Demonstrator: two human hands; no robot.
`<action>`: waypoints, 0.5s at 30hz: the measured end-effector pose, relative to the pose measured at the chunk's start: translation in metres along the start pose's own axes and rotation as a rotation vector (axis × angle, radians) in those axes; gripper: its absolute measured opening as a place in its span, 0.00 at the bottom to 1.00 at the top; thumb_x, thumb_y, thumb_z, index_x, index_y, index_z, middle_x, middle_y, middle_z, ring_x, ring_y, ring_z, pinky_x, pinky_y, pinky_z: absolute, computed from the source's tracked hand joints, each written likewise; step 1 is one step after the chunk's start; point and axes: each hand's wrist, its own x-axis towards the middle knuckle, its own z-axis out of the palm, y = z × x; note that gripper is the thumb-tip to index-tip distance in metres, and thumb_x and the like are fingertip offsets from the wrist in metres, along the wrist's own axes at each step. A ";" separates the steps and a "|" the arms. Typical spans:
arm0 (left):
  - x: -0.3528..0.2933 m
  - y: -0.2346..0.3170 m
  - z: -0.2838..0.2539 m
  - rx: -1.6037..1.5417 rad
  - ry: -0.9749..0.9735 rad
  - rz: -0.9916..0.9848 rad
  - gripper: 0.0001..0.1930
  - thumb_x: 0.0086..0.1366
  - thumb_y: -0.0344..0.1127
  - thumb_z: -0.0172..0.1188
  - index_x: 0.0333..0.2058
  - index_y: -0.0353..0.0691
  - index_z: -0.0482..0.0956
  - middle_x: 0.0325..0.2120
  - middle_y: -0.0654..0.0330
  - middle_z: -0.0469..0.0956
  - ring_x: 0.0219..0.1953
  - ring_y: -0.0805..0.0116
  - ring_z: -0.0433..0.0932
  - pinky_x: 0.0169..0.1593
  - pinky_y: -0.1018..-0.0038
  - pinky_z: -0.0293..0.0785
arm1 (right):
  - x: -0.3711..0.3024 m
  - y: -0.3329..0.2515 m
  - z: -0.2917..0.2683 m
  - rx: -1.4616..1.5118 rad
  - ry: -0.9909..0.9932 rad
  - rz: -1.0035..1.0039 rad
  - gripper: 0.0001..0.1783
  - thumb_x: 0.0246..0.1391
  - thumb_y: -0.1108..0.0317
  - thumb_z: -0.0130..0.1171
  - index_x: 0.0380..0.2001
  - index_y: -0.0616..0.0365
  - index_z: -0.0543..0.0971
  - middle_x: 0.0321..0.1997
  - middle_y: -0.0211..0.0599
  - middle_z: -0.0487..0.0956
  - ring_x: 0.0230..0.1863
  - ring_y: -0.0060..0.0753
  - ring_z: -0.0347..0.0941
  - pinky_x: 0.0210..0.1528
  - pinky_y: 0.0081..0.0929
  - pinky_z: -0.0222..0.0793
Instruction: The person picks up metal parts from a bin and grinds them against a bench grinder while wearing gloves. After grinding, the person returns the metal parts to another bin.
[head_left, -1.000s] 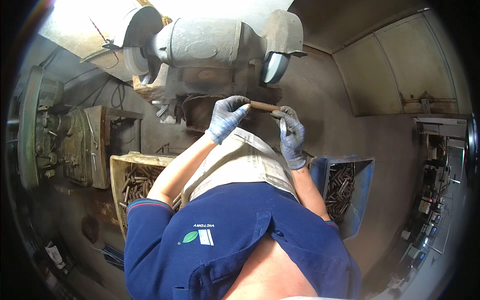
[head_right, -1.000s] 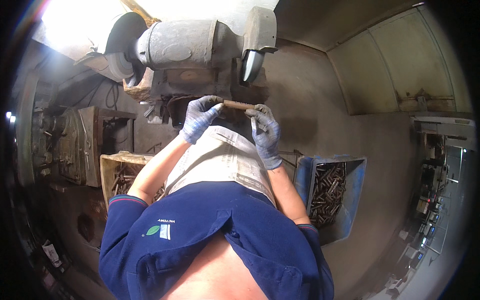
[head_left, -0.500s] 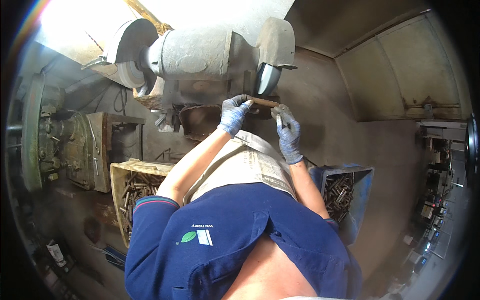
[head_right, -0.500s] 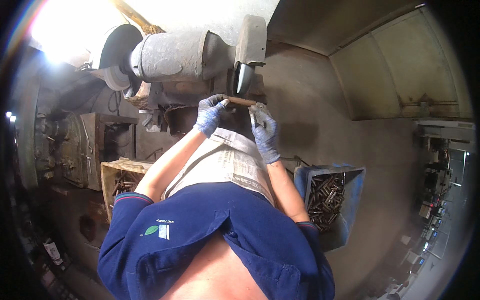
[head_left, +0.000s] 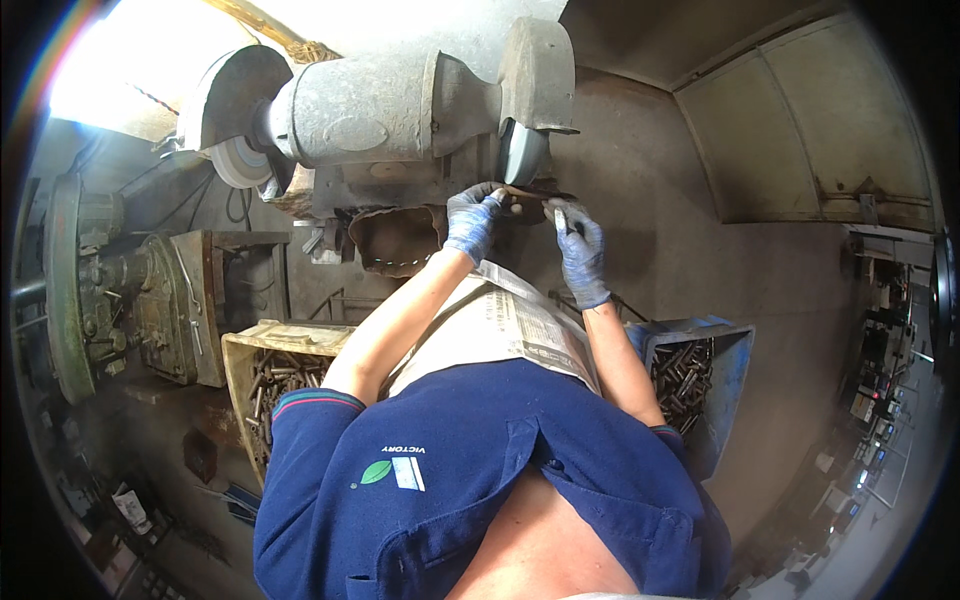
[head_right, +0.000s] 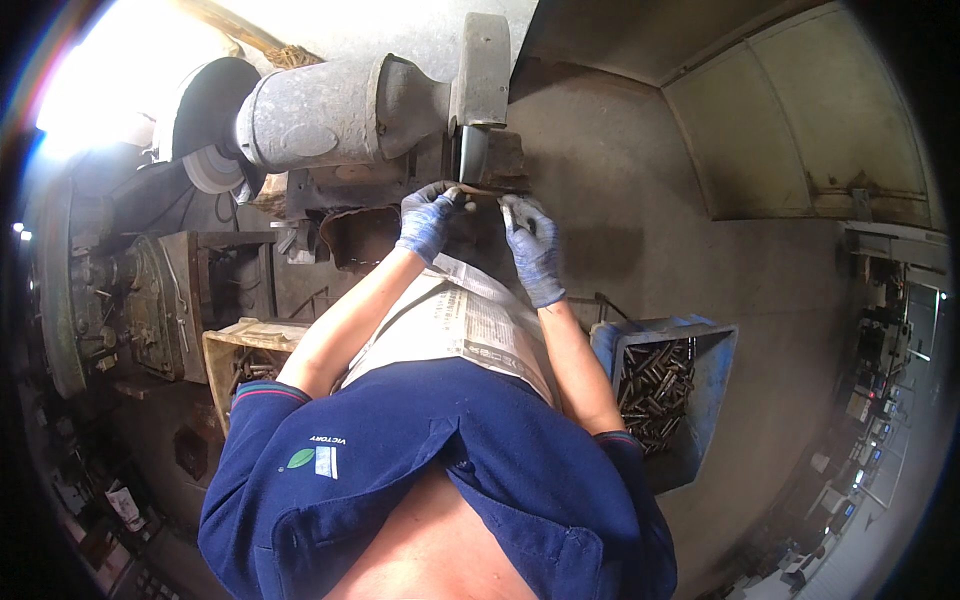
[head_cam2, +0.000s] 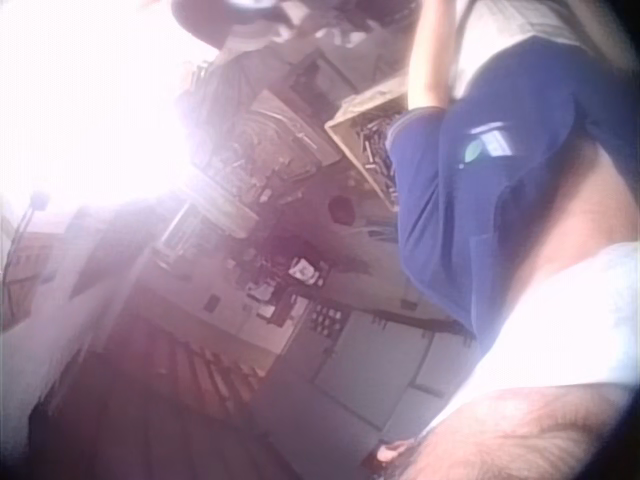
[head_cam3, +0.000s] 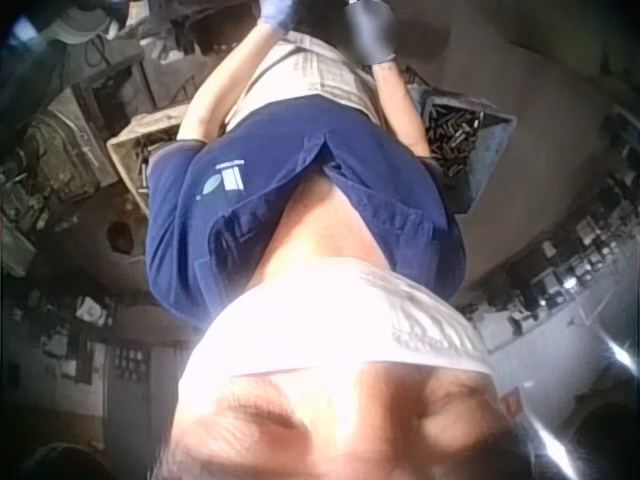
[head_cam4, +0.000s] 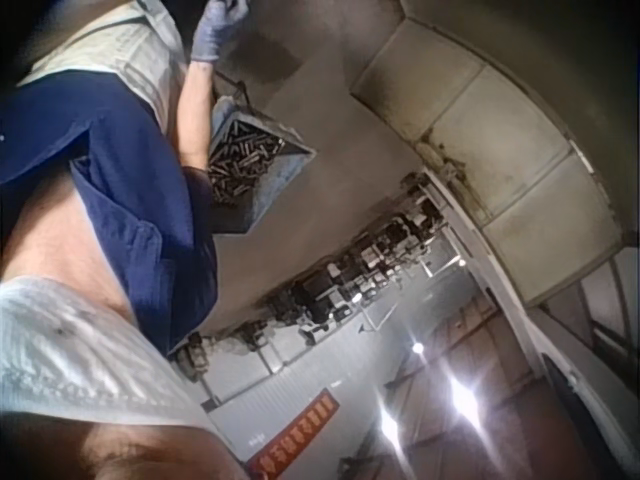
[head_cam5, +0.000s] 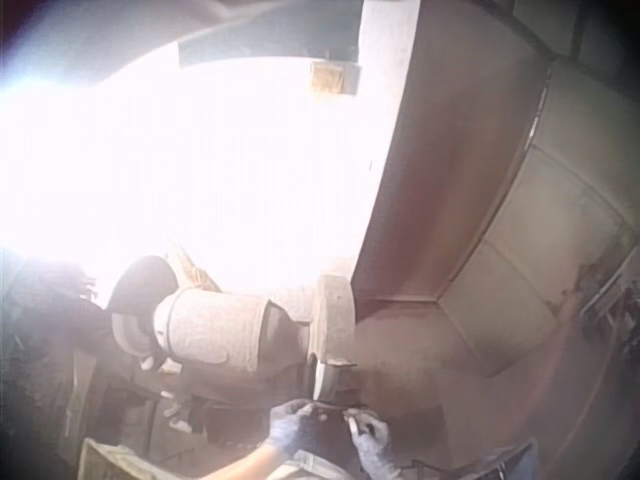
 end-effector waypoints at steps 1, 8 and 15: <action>0.002 0.001 -0.003 -0.022 0.022 -0.003 0.04 0.60 0.26 0.56 0.31 0.32 0.77 0.24 0.58 0.78 0.24 0.71 0.78 0.28 0.79 0.74 | 0.000 -0.005 0.004 -0.037 -0.008 -0.004 0.06 0.51 0.75 0.57 0.33 0.63 0.80 0.35 0.36 0.80 0.38 0.25 0.73 0.43 0.23 0.67; 0.005 0.019 -0.029 0.035 0.095 -0.038 0.03 0.60 0.26 0.56 0.32 0.32 0.76 0.24 0.58 0.78 0.26 0.70 0.78 0.30 0.76 0.77 | 0.000 0.018 0.038 0.088 -0.032 -0.010 0.06 0.50 0.75 0.58 0.33 0.63 0.80 0.32 0.36 0.80 0.35 0.24 0.74 0.40 0.21 0.67; 0.008 0.026 -0.038 0.093 0.102 -0.007 0.04 0.61 0.26 0.55 0.31 0.32 0.76 0.23 0.58 0.78 0.24 0.70 0.78 0.28 0.77 0.77 | 0.002 0.016 0.045 0.156 -0.098 0.048 0.06 0.51 0.75 0.58 0.34 0.62 0.80 0.34 0.35 0.80 0.36 0.22 0.74 0.42 0.20 0.67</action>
